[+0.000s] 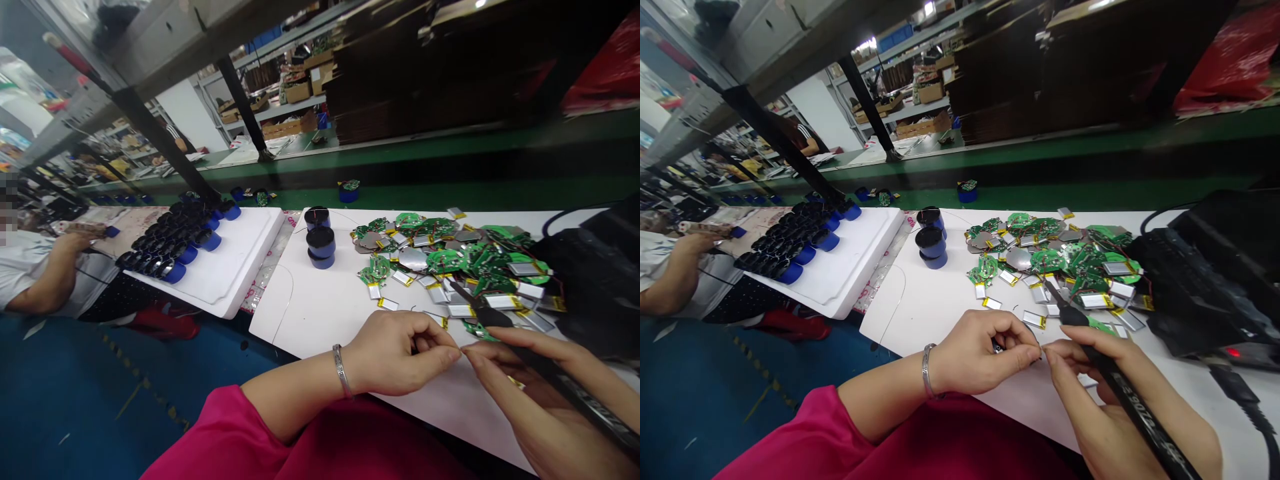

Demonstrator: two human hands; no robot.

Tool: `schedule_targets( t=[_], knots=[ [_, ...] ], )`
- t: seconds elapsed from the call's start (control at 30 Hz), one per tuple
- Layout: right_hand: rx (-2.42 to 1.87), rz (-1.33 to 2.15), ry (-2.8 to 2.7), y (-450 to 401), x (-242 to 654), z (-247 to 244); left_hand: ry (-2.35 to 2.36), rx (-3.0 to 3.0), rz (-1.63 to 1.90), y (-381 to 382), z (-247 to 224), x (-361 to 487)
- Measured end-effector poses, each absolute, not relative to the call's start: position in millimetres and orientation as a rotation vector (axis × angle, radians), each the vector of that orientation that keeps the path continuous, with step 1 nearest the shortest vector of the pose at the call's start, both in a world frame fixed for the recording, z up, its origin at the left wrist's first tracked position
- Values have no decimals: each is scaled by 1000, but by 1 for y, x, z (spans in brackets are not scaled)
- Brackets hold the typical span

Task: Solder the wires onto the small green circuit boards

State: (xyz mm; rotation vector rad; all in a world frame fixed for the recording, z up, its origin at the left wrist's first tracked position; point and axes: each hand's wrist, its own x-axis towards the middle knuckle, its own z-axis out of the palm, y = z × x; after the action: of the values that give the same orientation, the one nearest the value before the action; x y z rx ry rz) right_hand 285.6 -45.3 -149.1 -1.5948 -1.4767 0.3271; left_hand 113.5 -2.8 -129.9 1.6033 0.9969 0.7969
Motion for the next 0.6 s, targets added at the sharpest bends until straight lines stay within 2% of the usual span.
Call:
schedule_targets(
  t=[0.3, 0.6],
  knots=[
    [-1603, 187, -1485, -45, 283, -148, 1048, 1591, 815, -4, -131, 117],
    [-1754, 361, -1363, -45, 277, -139, 1097, 1566, 833, -5, -130, 121]
  ],
)
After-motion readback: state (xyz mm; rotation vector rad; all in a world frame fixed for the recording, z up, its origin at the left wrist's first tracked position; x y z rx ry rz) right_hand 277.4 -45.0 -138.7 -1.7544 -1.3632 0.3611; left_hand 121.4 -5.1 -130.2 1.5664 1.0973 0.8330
